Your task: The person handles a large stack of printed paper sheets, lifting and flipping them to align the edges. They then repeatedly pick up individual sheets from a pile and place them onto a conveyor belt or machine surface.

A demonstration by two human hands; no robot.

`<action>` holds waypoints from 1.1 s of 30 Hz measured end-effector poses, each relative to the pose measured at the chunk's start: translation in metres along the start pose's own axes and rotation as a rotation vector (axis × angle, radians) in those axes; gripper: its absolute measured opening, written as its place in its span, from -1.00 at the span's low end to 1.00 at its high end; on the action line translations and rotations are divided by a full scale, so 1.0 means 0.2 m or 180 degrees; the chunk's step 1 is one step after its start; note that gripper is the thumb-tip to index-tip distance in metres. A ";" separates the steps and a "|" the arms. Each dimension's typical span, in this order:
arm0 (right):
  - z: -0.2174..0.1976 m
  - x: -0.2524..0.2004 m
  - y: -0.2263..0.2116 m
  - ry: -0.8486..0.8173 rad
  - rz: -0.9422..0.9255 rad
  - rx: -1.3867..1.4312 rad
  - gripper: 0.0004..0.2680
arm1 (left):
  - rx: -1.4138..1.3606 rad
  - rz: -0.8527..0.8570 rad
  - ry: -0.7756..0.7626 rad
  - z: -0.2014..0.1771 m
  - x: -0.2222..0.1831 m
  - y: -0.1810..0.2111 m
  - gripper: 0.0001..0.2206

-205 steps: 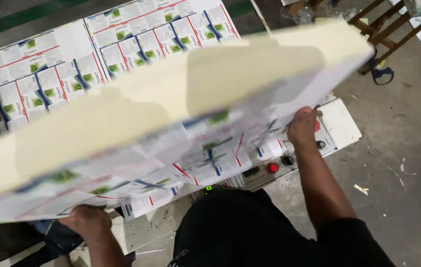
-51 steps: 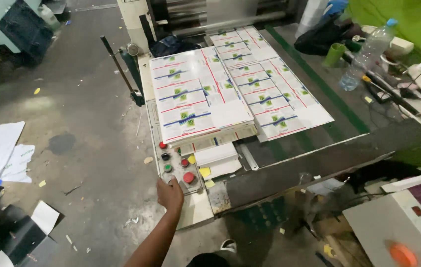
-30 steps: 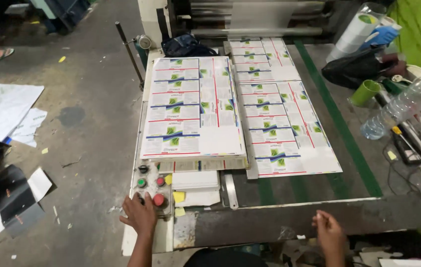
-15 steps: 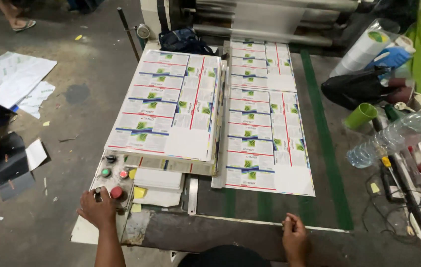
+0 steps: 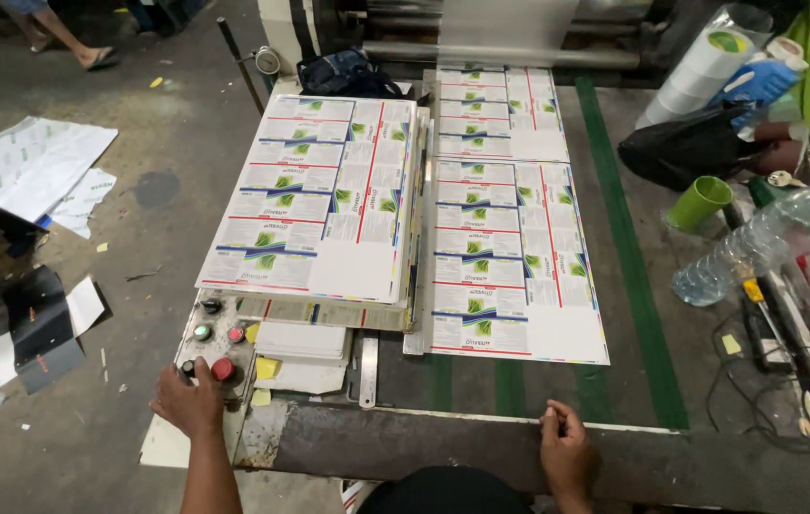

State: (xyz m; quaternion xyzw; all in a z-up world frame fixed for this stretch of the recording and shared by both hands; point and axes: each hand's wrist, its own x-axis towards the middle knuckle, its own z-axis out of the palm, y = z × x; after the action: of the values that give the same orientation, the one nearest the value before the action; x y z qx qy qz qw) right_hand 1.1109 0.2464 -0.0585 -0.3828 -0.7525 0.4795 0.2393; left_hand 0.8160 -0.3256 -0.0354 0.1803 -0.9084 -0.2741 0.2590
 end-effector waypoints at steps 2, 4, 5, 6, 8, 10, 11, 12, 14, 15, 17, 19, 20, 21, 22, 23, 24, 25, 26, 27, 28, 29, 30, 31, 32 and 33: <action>0.00 -0.01 -0.02 0.0041 -0.0009 -0.0041 -0.82 | -0.0067 -0.0077 0.0025 0.01 0.01 -0.01 -0.44; -0.01 -0.01 -0.03 0.0072 -0.0019 -0.0091 -0.81 | -0.0129 -0.0166 0.0048 0.00 0.00 0.01 -0.44; -0.01 -0.01 -0.03 0.0045 -0.0004 -0.0020 -0.81 | -0.0132 -0.0181 0.0013 -0.02 0.00 0.03 -0.47; -0.01 -0.01 -0.04 0.0017 0.0011 0.0051 -0.80 | -0.0136 -0.0195 -0.0023 -0.03 0.00 0.05 -0.49; -0.01 -0.02 -0.06 0.0024 0.0070 -0.0041 -0.80 | -0.0072 -0.0098 0.0021 0.01 0.01 0.00 -0.49; -0.03 -0.03 -0.10 0.0030 0.0145 -0.0146 -0.80 | 0.0002 -0.0002 0.0048 0.02 0.00 -0.02 -0.49; -0.03 -0.03 -0.13 -0.0016 0.0149 -0.0266 -0.80 | -0.0013 -0.0016 0.0040 0.01 0.00 -0.01 -0.50; -0.04 -0.03 -0.17 -0.0062 0.0154 -0.0387 -0.80 | -0.0027 -0.0029 0.0033 0.00 0.00 0.00 -0.51; -0.04 -0.05 -0.20 -0.0014 0.0215 -0.0456 -0.79 | -0.0017 -0.0015 0.0012 0.01 0.01 -0.01 -0.52; -0.04 -0.06 -0.22 0.0026 0.0261 -0.0524 -0.79 | -0.0010 -0.0011 0.0005 0.02 0.01 -0.02 -0.54; -0.04 -0.06 -0.21 -0.0003 0.0255 -0.0507 -0.79 | 0.0002 0.0005 -0.0006 0.01 0.00 -0.03 -0.54; -0.04 -0.06 -0.20 -0.0030 0.0245 -0.0492 -0.78 | 0.0009 0.0019 -0.0015 0.02 0.00 -0.03 -0.54; -0.03 -0.06 -0.19 0.0058 0.0134 -0.0478 -0.79 | -0.0024 0.0027 -0.0003 0.02 0.00 -0.03 -0.53; -0.03 -0.06 -0.18 0.0146 0.0019 -0.0463 -0.79 | -0.0058 0.0035 0.0014 0.02 0.01 -0.03 -0.53; -0.03 -0.06 -0.17 0.0142 0.0016 -0.0466 -0.79 | -0.0057 0.0029 0.0015 0.02 0.00 -0.03 -0.53; -0.03 -0.06 -0.15 0.0126 -0.0015 -0.0404 -0.79 | -0.0042 0.0012 0.0002 0.01 0.00 -0.02 -0.53; -0.02 -0.05 -0.14 0.0110 -0.0045 -0.0342 -0.80 | -0.0028 -0.0005 -0.0011 0.01 0.00 -0.02 -0.53; -0.03 -0.06 -0.18 0.0107 -0.0046 -0.0344 -0.80 | -0.0027 -0.0008 -0.0011 0.01 0.00 -0.01 -0.53; -0.04 -0.06 -0.22 0.0115 0.0006 -0.0441 -0.80 | -0.0023 -0.0004 -0.0011 0.01 0.00 -0.01 -0.53; -0.05 -0.07 -0.25 0.0122 0.0060 -0.0540 -0.81 | -0.0017 0.0000 -0.0014 0.00 0.00 -0.01 -0.53; -0.05 -0.07 -0.26 0.0119 0.0062 -0.0544 -0.81 | -0.0014 -0.0003 -0.0017 0.01 0.00 -0.02 -0.53; -0.05 -0.07 -0.28 0.0128 0.0122 -0.0682 -0.81 | -0.0001 0.0038 -0.0017 0.01 0.00 -0.03 -0.53; -0.05 -0.07 -0.29 0.0138 0.0181 -0.0820 -0.81 | 0.0012 0.0079 -0.0016 0.02 0.00 -0.03 -0.53; -0.05 -0.07 -0.27 0.0131 0.0188 -0.0825 -0.81 | 0.0021 0.0077 -0.0021 0.02 0.00 -0.03 -0.53; -0.05 -0.07 -0.24 0.0137 0.0075 -0.0743 -0.81 | 0.0001 0.0083 -0.0022 0.01 0.00 -0.04 -0.53; -0.04 -0.06 -0.22 0.0149 -0.0040 -0.0658 -0.81 | -0.0026 0.0092 -0.0022 0.02 0.00 -0.03 -0.53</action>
State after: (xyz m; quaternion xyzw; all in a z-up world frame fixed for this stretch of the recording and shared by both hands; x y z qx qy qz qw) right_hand 1.1091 0.2307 -0.0151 -0.4119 -0.7945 0.3887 0.2190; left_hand 0.8154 -0.3289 -0.0414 0.1652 -0.9107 -0.2747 0.2606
